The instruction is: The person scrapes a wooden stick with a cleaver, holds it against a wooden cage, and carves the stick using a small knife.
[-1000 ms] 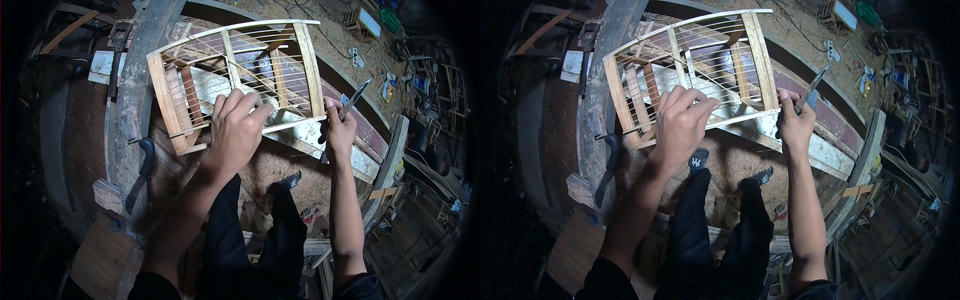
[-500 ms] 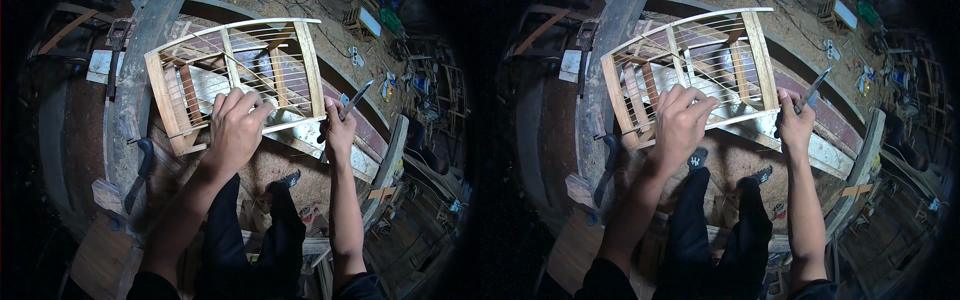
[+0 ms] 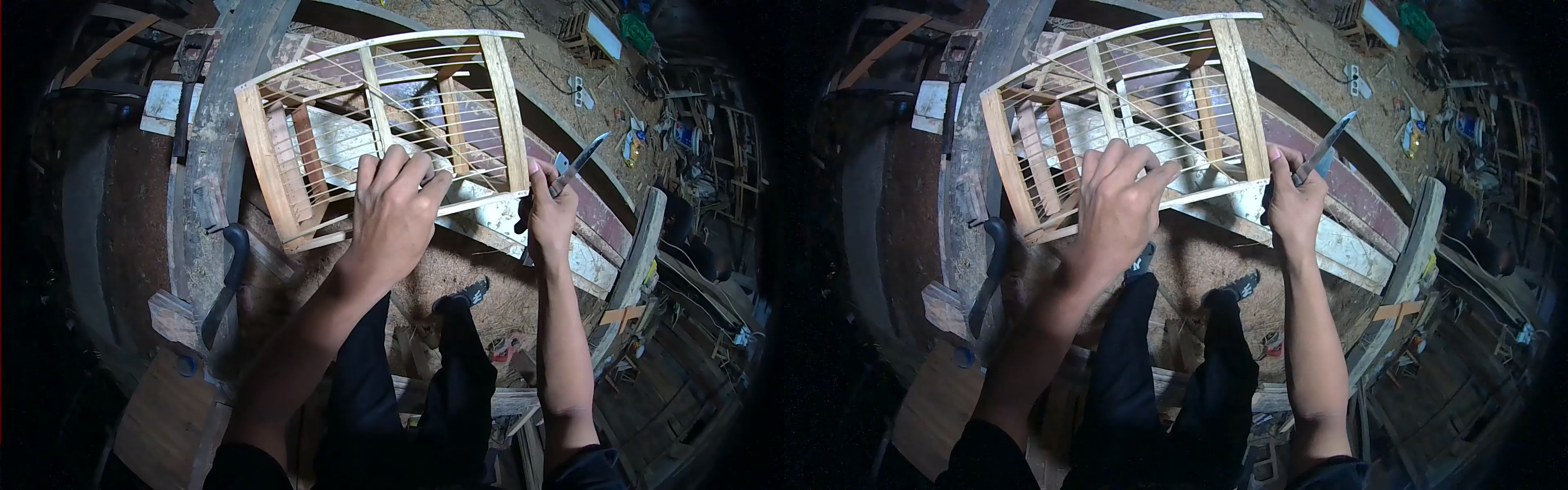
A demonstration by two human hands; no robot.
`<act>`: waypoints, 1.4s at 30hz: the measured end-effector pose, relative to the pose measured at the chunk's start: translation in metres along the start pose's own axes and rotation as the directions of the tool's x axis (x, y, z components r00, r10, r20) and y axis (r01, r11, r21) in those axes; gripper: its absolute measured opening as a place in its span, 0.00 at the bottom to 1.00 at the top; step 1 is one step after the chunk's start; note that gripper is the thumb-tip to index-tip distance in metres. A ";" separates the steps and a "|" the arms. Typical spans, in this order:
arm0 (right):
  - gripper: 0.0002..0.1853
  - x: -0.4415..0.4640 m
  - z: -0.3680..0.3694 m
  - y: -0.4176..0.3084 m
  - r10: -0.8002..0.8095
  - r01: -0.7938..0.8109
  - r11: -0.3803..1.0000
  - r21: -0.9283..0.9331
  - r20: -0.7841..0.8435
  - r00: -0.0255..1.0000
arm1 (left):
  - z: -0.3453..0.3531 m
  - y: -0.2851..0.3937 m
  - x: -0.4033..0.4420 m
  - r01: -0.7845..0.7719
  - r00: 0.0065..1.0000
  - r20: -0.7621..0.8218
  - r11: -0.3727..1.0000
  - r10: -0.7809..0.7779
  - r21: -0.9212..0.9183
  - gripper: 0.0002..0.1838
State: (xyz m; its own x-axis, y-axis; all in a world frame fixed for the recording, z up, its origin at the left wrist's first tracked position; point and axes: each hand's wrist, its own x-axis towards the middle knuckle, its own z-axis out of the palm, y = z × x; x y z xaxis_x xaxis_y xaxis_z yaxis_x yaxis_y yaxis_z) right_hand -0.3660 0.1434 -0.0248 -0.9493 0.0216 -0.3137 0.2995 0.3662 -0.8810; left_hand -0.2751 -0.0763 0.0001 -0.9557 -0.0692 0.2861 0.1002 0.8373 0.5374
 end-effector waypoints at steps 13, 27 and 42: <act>0.13 -0.004 0.005 -0.006 -0.031 0.029 0.999 -0.042 -0.042 0.999 | 0.004 -0.006 0.008 -0.050 0.998 -0.040 0.999 0.051 0.020 0.05; 0.14 0.000 0.000 0.002 -0.090 0.088 0.995 -0.053 -0.021 0.996 | 0.010 -0.004 0.005 -0.027 0.998 -0.065 0.995 0.021 -0.095 0.03; 0.14 0.006 0.008 0.016 -0.244 0.235 0.968 -0.094 -0.100 0.965 | 0.015 0.005 0.001 -0.068 0.996 -0.056 0.997 0.070 0.048 0.03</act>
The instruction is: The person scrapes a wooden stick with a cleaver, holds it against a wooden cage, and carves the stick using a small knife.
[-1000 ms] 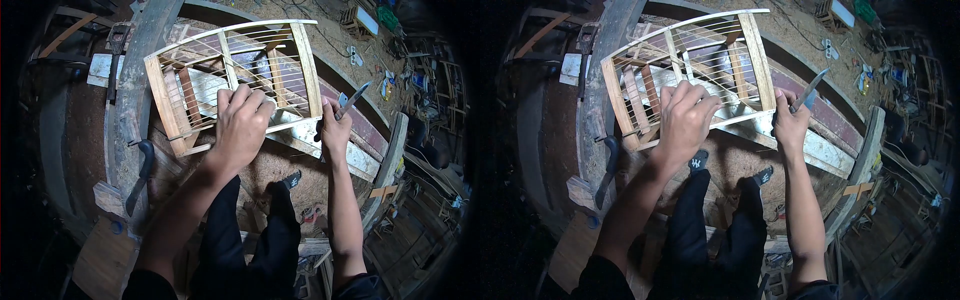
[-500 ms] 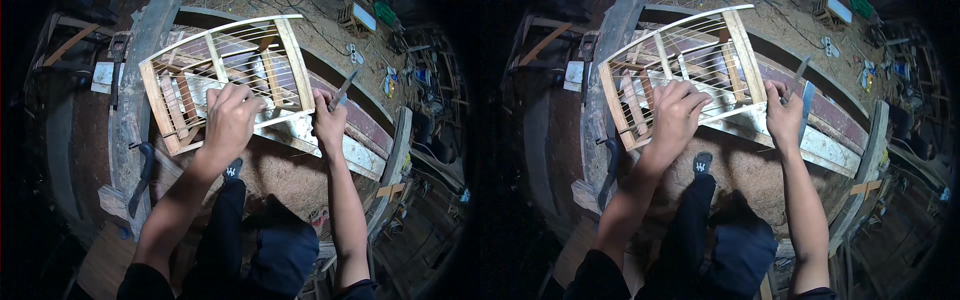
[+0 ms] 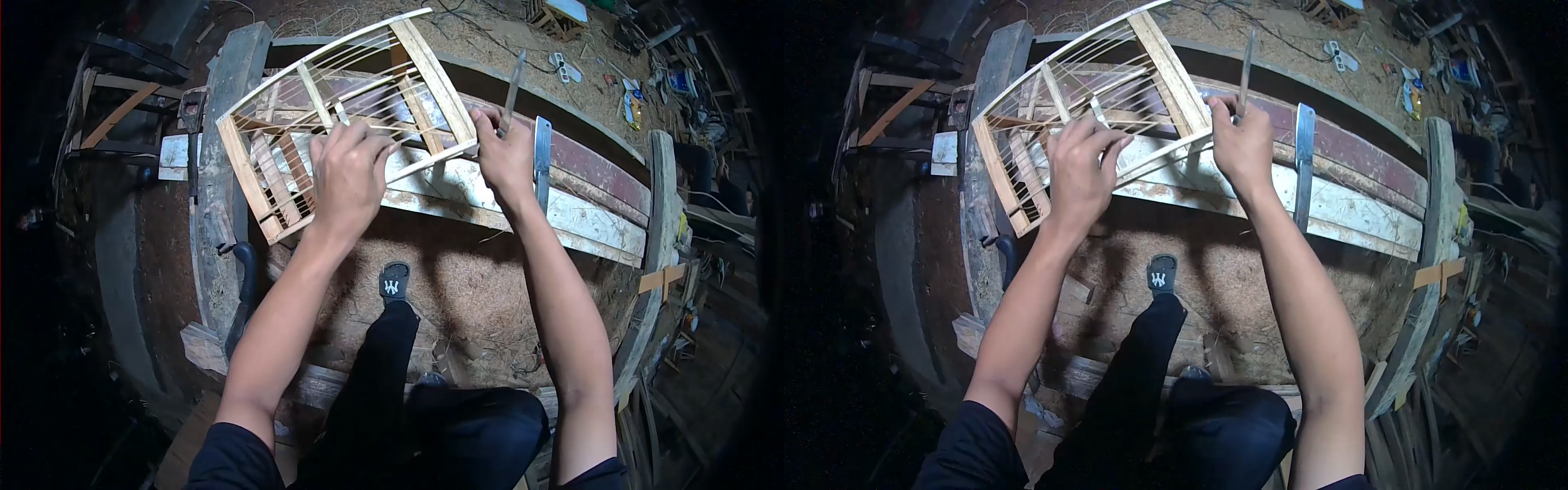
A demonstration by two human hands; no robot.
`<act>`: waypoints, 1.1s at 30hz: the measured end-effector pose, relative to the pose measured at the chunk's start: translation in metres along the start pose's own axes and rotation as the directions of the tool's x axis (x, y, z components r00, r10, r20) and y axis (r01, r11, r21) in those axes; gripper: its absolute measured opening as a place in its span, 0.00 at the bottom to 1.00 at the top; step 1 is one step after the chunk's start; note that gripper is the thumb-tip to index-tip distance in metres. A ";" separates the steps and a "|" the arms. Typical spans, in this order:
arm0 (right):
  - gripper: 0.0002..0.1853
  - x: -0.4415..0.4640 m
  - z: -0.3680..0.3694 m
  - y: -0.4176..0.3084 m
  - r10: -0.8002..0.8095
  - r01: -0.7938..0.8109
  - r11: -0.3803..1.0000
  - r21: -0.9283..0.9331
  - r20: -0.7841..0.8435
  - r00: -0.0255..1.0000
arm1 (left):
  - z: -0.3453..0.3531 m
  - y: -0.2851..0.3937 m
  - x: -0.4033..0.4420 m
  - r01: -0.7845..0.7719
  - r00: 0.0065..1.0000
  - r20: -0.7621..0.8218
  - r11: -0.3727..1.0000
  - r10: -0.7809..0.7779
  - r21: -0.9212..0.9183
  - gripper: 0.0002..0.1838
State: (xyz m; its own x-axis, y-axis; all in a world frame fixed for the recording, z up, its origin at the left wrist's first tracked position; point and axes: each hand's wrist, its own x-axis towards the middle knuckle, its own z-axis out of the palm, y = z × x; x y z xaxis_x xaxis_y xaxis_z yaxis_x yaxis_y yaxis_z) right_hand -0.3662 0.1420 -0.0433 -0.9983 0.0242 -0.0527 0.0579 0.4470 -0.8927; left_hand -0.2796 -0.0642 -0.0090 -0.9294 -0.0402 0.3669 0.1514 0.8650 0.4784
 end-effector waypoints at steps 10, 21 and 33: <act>0.21 -0.004 -0.020 -0.009 -0.060 0.059 0.997 0.038 0.017 0.998 | -0.021 -0.002 0.000 0.014 1.000 0.024 0.997 -0.016 0.081 0.06; 0.26 -0.089 -0.062 -0.014 0.148 -0.173 0.926 0.336 0.099 0.984 | -0.040 0.014 -0.021 -0.077 0.993 0.074 0.986 0.088 -0.145 0.15; 0.19 -0.153 -0.095 0.013 0.149 -0.200 0.868 0.454 0.146 0.978 | -0.016 0.081 -0.054 0.139 0.967 0.256 0.859 -0.009 -0.493 0.21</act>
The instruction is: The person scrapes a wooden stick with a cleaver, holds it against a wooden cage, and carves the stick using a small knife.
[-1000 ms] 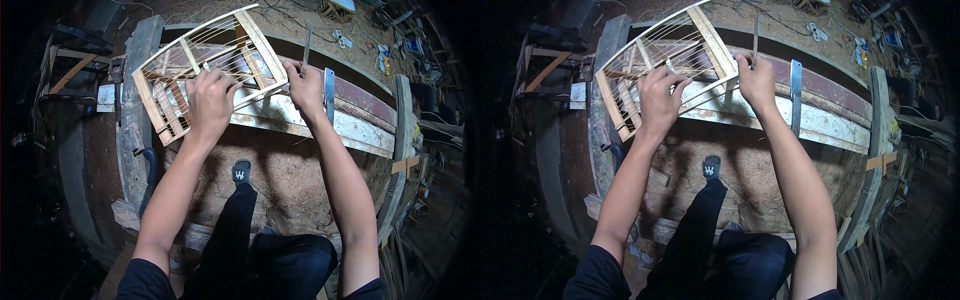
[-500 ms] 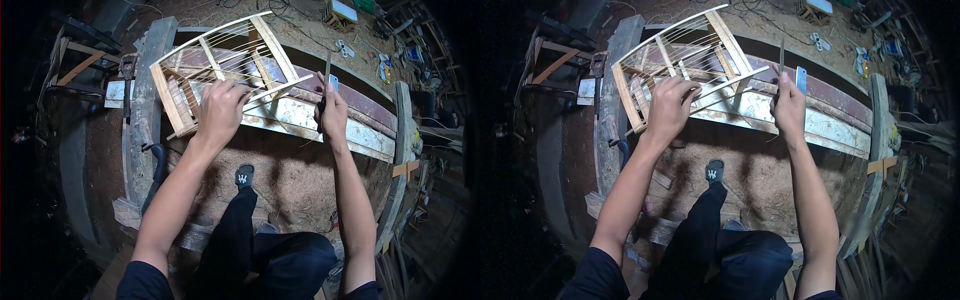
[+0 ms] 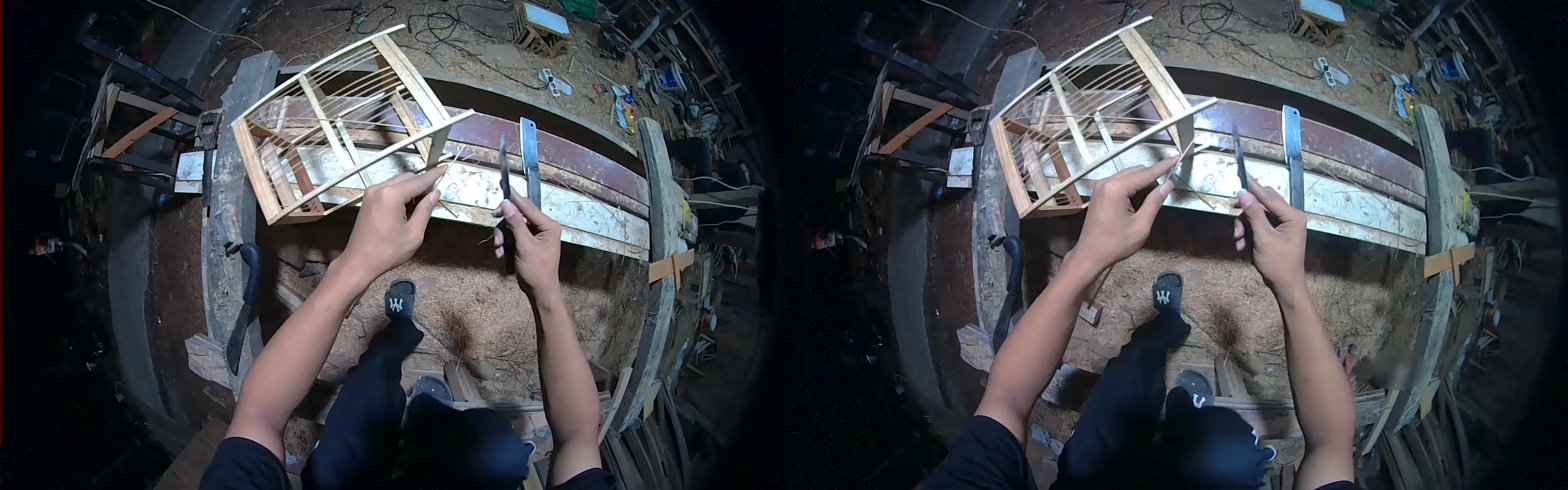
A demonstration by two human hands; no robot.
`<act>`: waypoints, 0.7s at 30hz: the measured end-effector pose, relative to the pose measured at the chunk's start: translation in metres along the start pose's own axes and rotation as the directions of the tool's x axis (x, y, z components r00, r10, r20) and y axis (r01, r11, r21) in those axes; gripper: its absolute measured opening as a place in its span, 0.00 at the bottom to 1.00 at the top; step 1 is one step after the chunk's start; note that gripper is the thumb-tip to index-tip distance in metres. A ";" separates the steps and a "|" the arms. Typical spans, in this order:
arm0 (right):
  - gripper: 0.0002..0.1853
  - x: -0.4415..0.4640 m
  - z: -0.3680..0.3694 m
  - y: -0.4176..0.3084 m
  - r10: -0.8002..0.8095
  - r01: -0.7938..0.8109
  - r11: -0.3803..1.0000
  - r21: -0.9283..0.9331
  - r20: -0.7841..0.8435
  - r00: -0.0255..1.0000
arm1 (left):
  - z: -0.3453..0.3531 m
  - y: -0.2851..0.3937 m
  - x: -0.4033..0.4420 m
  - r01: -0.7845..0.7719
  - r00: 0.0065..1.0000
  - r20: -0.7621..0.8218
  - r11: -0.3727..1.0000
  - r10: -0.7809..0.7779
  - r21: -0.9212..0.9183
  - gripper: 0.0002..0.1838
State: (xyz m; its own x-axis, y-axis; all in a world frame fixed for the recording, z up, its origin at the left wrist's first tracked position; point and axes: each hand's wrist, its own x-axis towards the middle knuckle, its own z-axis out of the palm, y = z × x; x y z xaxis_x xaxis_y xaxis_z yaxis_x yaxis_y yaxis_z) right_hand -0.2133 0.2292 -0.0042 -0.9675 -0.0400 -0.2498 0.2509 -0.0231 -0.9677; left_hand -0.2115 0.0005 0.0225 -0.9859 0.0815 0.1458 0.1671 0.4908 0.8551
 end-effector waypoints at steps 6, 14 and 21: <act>0.21 -0.028 -0.017 0.042 -0.008 -0.014 0.977 0.212 0.102 0.995 | 0.055 -0.011 -0.037 0.241 0.965 0.137 0.961 -0.222 -0.134 0.20; 0.20 -0.089 -0.051 0.064 -0.075 0.051 0.970 0.238 0.093 0.993 | 0.107 0.028 -0.099 0.409 0.912 0.249 0.755 -0.325 -0.513 0.21; 0.18 -0.131 -0.062 0.047 -0.408 0.408 0.897 -0.167 0.039 0.912 | 0.105 0.068 -0.129 0.473 0.881 0.339 0.624 -0.330 -0.622 0.22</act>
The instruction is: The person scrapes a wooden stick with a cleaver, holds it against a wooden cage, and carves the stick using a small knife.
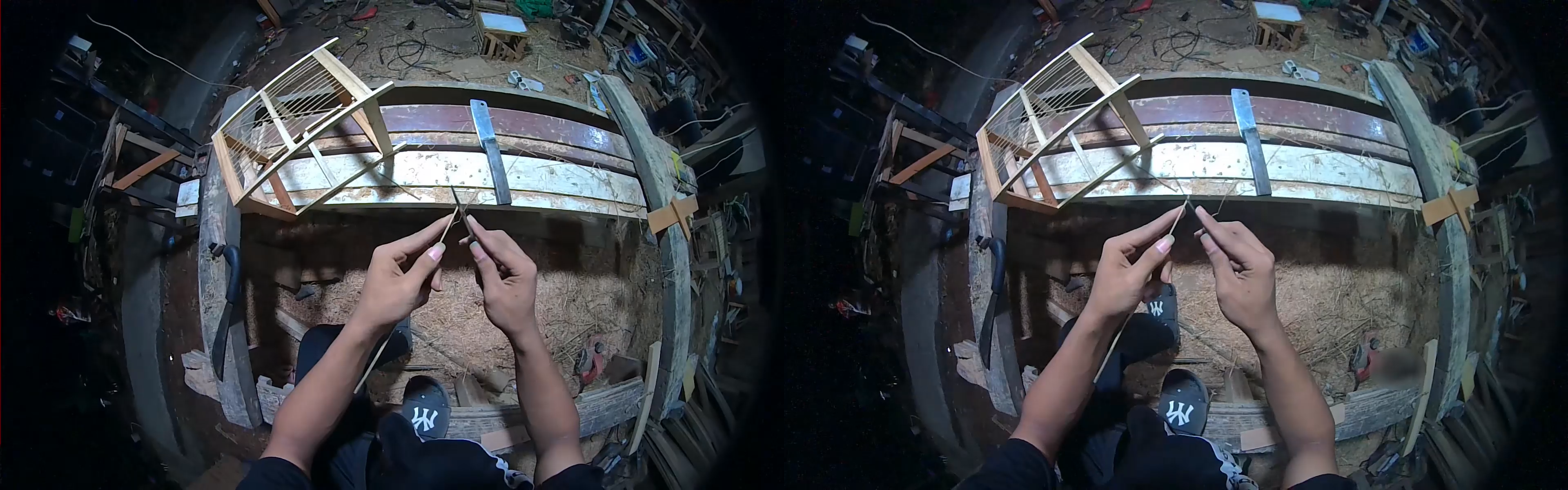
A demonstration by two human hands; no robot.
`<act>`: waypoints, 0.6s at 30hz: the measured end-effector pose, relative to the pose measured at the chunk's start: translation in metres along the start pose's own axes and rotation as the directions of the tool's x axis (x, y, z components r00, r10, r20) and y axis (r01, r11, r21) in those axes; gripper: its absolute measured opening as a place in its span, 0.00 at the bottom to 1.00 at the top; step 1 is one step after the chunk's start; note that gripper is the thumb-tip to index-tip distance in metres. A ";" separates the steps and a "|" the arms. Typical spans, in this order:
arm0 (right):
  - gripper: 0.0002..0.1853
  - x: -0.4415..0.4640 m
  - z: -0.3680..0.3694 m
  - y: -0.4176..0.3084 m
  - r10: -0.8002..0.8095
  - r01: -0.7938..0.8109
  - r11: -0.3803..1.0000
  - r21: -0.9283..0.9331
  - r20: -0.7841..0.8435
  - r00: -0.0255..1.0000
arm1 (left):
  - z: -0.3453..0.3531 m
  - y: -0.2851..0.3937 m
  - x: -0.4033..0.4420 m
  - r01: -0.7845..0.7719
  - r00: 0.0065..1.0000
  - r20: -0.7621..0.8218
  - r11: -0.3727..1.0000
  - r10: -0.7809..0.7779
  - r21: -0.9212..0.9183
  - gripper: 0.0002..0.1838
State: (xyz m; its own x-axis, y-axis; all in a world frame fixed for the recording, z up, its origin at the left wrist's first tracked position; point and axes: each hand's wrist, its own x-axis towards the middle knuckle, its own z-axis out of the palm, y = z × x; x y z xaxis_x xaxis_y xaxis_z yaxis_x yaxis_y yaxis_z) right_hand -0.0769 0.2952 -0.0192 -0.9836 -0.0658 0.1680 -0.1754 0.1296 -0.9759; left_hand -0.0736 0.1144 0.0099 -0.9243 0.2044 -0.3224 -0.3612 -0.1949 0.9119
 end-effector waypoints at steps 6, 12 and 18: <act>0.26 -0.008 0.000 -0.016 -0.127 0.129 0.981 -0.146 0.021 0.992 | 0.003 0.000 -0.014 -0.001 0.999 -0.039 0.998 -0.001 -0.059 0.23; 0.26 -0.014 0.003 -0.015 -0.272 0.274 0.940 -0.202 0.041 0.962 | 0.003 -0.001 -0.014 0.021 1.000 0.005 0.978 -0.020 -0.210 0.27; 0.28 -0.014 0.004 -0.005 -0.258 0.243 0.940 -0.238 -0.032 0.966 | 0.003 -0.002 -0.017 0.082 0.995 0.070 0.964 -0.066 -0.254 0.27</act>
State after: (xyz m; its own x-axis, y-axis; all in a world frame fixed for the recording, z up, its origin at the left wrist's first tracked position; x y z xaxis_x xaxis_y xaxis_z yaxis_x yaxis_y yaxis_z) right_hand -0.0620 0.2918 -0.0172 -0.9060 -0.0654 0.4182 -0.4141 0.3413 -0.8438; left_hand -0.0571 0.1143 0.0141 -0.8874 0.2839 -0.3633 -0.4553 -0.4152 0.7876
